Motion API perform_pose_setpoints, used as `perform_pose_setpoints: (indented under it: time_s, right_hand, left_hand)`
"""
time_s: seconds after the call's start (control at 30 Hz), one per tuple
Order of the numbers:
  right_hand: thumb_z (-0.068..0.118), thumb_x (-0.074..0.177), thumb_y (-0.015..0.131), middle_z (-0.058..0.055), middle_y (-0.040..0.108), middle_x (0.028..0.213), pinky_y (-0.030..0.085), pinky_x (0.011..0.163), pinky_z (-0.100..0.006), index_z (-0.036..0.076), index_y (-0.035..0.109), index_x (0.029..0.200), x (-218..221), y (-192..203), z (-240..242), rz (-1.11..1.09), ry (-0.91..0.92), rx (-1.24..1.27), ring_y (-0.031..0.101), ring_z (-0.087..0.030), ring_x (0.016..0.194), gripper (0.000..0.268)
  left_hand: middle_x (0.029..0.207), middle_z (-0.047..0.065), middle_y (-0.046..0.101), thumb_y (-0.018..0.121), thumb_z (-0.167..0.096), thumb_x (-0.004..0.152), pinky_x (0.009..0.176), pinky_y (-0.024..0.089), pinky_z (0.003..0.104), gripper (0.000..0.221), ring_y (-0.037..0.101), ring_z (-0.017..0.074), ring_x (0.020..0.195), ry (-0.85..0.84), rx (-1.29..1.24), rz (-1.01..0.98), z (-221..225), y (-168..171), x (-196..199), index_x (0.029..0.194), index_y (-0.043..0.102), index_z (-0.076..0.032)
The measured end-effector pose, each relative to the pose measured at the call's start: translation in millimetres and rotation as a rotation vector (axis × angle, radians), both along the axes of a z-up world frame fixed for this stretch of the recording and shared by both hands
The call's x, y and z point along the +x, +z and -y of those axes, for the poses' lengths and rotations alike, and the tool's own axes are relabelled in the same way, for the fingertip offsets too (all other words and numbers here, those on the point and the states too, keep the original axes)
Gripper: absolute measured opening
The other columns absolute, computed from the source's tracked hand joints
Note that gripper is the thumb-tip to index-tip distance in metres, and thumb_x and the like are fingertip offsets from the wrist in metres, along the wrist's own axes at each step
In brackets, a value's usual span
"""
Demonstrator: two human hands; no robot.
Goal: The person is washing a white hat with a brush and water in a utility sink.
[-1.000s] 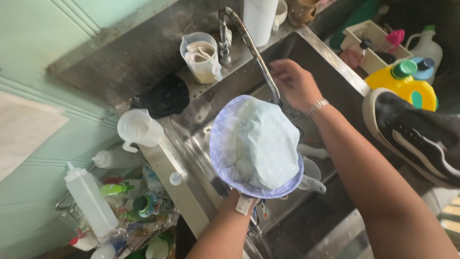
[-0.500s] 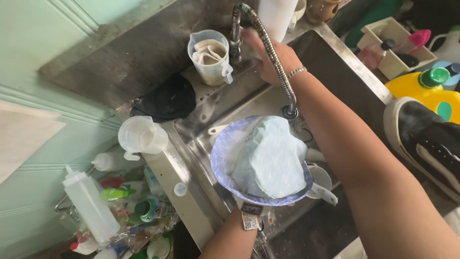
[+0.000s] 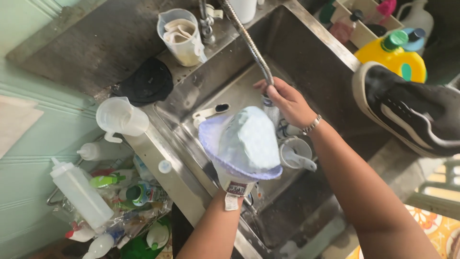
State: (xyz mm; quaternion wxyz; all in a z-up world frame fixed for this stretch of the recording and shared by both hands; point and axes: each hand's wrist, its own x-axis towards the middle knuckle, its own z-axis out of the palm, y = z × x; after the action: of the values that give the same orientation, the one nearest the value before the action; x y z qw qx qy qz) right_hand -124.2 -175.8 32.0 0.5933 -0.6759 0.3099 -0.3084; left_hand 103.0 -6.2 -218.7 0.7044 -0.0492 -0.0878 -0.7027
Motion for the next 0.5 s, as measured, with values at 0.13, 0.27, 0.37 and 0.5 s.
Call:
perform_pose_setpoints:
  time_s: [0.13, 0.27, 0.37, 0.5]
  right_hand:
    - [0.028, 0.113, 0.047, 0.003, 0.061, 0.115, 0.047, 0.096, -0.026, 0.007, 0.063, 0.132, 7.1, 22.9, -17.6, -0.039, 0.010, 0.016, 0.052, -0.006, 0.103, 0.033]
    - [0.024, 0.111, 0.049, 0.003, 0.064, 0.116, 0.050, 0.096, -0.027, 0.007, 0.064, 0.132, 19.5, 46.4, -42.4, -0.017, 0.097, 0.075, 0.055, -0.006, 0.101, 0.031]
    - [0.021, 0.111, 0.049, 0.003, 0.064, 0.117, 0.051, 0.094, -0.028, 0.007, 0.063, 0.131, 25.1, 65.9, -59.1, 0.033, 0.134, 0.126, 0.055, -0.006, 0.098, 0.028]
    - [0.016, 0.109, 0.050, 0.004, 0.062, 0.116, 0.051, 0.092, -0.028, 0.007, 0.060, 0.131, 25.2, 74.6, -65.7, 0.102, 0.148, 0.166, 0.053, -0.006, 0.094, 0.026]
  left_hand:
    - [0.138, 0.016, 0.055, 0.043, -0.040, 0.112, 0.112, 0.046, 0.047, 0.046, 0.054, 0.0314, 0.130, -0.025, 0.013, 0.003, -26.7, 7.6, -16.6, 0.143, 0.047, -0.006]
    - [0.137, 0.015, 0.055, 0.042, -0.039, 0.112, 0.112, 0.046, 0.046, 0.045, 0.054, 0.0309, 0.129, -0.025, 0.009, 0.011, -40.8, 7.8, -28.9, 0.142, 0.048, -0.006]
    - [0.136, 0.015, 0.056, 0.042, -0.039, 0.112, 0.112, 0.045, 0.046, 0.044, 0.054, 0.0305, 0.129, -0.028, 0.005, 0.015, -47.3, 8.2, -40.0, 0.141, 0.049, -0.006]
    - [0.135, 0.015, 0.056, 0.041, -0.038, 0.113, 0.112, 0.045, 0.045, 0.043, 0.055, 0.0299, 0.128, -0.045, -0.021, 0.019, -1.3, 59.3, -81.7, 0.140, 0.050, -0.006]
